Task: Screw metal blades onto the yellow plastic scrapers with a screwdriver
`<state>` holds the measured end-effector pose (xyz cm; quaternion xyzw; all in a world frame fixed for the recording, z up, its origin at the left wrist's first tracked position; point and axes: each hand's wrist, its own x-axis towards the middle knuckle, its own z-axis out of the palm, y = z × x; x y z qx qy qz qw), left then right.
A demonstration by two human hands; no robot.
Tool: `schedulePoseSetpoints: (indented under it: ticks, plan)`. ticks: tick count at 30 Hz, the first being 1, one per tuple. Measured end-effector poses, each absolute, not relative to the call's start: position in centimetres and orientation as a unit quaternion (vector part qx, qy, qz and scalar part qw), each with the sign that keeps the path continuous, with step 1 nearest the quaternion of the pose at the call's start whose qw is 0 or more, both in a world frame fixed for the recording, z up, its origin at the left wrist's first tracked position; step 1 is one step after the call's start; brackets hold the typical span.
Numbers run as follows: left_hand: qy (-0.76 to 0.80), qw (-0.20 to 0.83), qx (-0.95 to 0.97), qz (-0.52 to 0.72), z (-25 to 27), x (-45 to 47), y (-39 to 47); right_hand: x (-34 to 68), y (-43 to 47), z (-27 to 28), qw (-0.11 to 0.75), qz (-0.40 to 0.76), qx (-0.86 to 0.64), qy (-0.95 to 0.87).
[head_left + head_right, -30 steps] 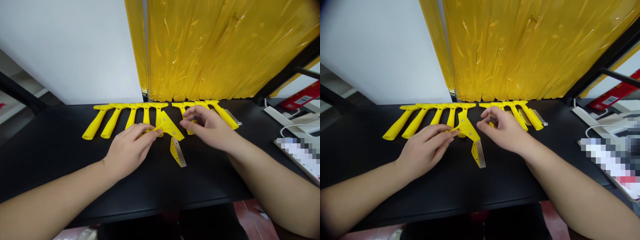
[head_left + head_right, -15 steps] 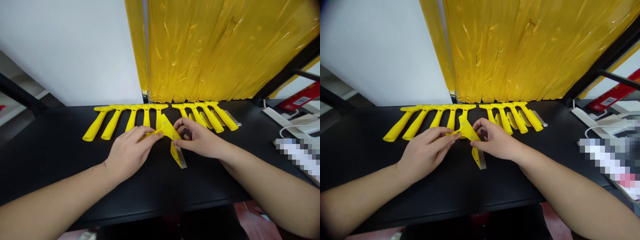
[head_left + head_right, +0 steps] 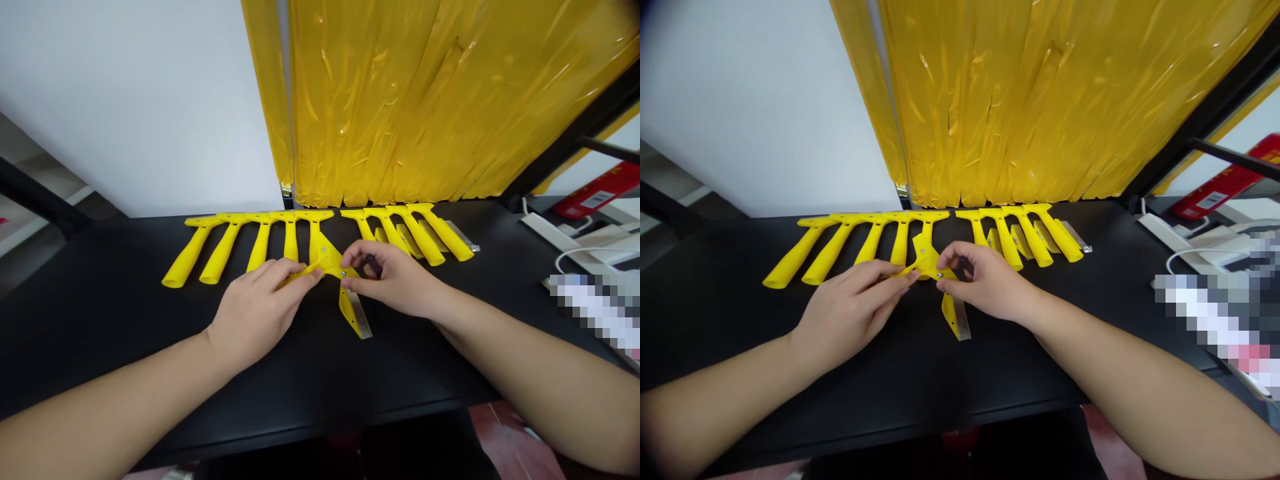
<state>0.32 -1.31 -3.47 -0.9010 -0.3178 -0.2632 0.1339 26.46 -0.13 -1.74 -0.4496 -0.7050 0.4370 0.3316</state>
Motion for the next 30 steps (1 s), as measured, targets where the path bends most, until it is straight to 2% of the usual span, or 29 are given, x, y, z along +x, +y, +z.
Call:
schedulePoseSetpoints:
  ticks: [9, 17, 24, 30]
  plan:
    - [-0.307, 0.143, -0.904, -0.261, -3.6, 0.1, -1.5, 26.6, -0.1, -1.4, 0.294, 0.394, -0.461, -0.738]
    - [-0.295, 0.127, -0.912, -0.255, -3.5, 0.1, -1.4, 26.9, -0.4, -1.3, 0.283, 0.265, -0.393, -0.834]
    - [-0.301, 0.101, -0.912, -0.260, -3.8, 0.3, -1.6, 28.1, -0.1, -1.2, 0.202, 0.136, -0.353, -0.903]
    - [-0.313, 0.086, -0.908, -0.263, -3.8, 0.5, -1.7, 28.4, -0.3, -0.6, 0.179, 0.023, -0.347, -0.921]
